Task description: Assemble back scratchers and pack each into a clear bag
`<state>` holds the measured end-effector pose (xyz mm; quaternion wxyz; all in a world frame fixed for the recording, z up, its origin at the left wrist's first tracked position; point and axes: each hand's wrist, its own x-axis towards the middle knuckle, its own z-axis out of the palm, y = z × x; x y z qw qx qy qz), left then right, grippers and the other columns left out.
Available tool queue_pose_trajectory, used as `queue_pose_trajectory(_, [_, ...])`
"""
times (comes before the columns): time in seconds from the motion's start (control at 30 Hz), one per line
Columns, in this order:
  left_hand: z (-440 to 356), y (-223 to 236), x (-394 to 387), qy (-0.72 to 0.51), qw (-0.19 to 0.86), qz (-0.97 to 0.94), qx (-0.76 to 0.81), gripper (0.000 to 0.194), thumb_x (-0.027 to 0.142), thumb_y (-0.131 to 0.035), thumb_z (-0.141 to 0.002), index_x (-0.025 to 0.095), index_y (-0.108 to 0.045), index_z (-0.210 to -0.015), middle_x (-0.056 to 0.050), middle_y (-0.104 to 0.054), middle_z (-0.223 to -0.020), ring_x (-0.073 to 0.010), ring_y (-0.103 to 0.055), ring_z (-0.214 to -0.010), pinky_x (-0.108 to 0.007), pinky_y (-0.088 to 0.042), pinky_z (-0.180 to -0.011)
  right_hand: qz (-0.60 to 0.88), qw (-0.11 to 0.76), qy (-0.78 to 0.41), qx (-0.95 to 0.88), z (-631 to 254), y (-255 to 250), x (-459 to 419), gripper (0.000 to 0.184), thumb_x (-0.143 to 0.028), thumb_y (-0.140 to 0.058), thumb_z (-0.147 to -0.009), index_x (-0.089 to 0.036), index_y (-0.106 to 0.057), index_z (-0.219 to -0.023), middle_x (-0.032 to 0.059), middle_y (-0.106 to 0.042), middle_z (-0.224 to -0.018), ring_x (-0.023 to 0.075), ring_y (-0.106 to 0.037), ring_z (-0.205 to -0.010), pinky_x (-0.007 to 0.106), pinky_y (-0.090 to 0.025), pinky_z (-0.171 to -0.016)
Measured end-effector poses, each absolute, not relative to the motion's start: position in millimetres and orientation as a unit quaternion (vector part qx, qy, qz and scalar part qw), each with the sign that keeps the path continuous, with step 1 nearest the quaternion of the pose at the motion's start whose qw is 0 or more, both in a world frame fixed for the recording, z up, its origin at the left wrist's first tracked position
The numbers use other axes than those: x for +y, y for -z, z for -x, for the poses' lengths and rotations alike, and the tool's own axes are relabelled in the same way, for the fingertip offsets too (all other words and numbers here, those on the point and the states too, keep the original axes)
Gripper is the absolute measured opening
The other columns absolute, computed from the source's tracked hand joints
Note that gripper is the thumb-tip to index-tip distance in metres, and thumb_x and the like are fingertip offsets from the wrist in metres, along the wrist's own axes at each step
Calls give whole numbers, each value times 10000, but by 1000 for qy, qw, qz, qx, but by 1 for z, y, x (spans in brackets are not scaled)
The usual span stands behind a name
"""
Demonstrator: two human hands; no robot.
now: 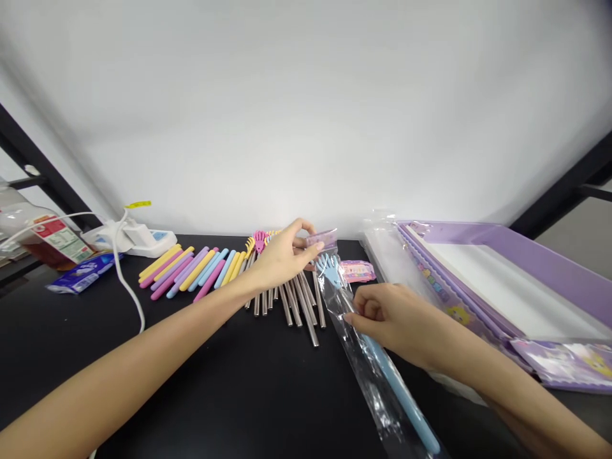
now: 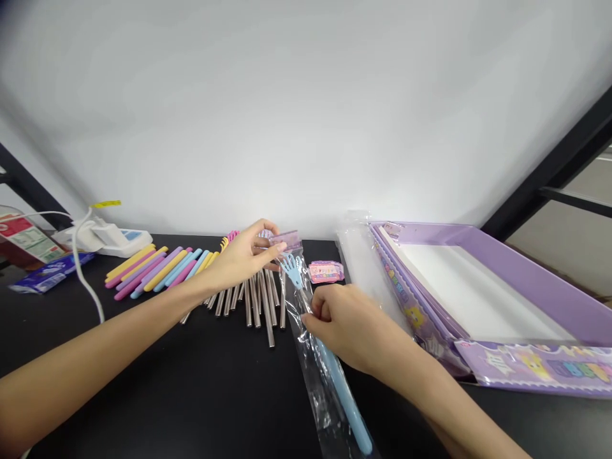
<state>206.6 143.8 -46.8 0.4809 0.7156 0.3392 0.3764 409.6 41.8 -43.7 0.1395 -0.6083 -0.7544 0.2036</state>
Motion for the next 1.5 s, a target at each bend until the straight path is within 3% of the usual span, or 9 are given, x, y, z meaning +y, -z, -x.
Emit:
queue_pose_trajectory(0.17, [-199,34,142,-361,587,-662,294,642,276,-838,-743,224,-518,-1297,-90,-660,-1060,-221,-683,-925,-385,-643,-744,549,223,-275,-757,-409,39,41,285,-427,-582,-911,-226,-501,-726,-36,-489,-593,130,-436,-540,265,-336,-478])
queue_pose_trajectory(0.33, [-192,23,147,-388,595,-638,297,386,199,-814,-749,125,-636,-1083,-63,-661,-933,-184,-673,-862,-351,-632,-733,529,310,-346,-710,-407,43,44,307,-523,-604,-910,-220,-591,-864,-27,-498,-679,137,-479,-607,270,-430,-541])
queue_pose_trajectory(0.5, [-186,20,156,-447,589,-604,298,379,168,-821,-732,121,-641,-1062,-35,-655,-859,-156,-654,-815,-299,-604,-690,489,286,-454,-688,-410,42,50,299,-498,-699,-855,-201,-668,-875,10,-604,-791,169,-584,-742,281,-511,-665])
queue_pose_trajectory(0.83, [-194,21,148,-460,648,-524,306,217,216,-799,-782,129,-663,-926,-41,-676,-917,-121,-648,-859,-342,-565,-900,515,345,-325,-714,-405,46,47,343,-522,-629,-898,-200,-677,-789,30,-670,-765,205,-622,-736,309,-496,-643])
queue_pose_trajectory(1.03, [-215,22,132,-409,626,-590,307,368,459,-626,-930,132,-630,-1100,-151,-684,-1136,-225,-687,-994,-355,-591,-844,547,357,-302,-695,-431,13,46,390,-572,-709,-812,-197,-743,-912,54,-730,-803,247,-680,-794,335,-545,-709])
queue_pose_trajectory(1.13, [-236,16,123,-336,527,-718,306,478,477,-620,-926,171,-559,-1289,-127,-693,-1138,-240,-691,-987,-360,-589,-806,583,387,-251,-669,-474,-17,42,414,-588,-758,-753,-194,-758,-883,65,-747,-856,250,-681,-844,325,-520,-747])
queue_pose_trajectory(1.27, [-280,9,117,-261,272,-898,227,282,338,-599,-940,197,-652,-1179,-75,-700,-1153,-239,-658,-1047,-374,-529,-925,647,424,-230,-591,-540,-36,33,451,-599,-764,-734,-181,-764,-905,78,-749,-859,207,-638,-750,309,-476,-643])
queue_pose_trajectory(1.37, [-320,13,113,-215,128,-956,156,295,281,-476,-996,172,-636,-1219,-106,-664,-1238,-277,-609,-1149,-428,-473,-1016,690,390,-235,-562,-577,-24,31,446,-567,-752,-751,-161,-749,-933,83,-757,-876,160,-570,-639,294,-432,-563])
queue_pose_trajectory(1.5, [-361,33,106,-171,43,-978,113,360,280,-402,-1024,130,-574,-1303,-148,-613,-1305,-300,-554,-1227,-455,-460,-1043,766,299,-182,-539,-598,6,38,383,-464,-633,-865,-139,-712,-1051,74,-776,-892,140,-551,-599,282,-445,-568])
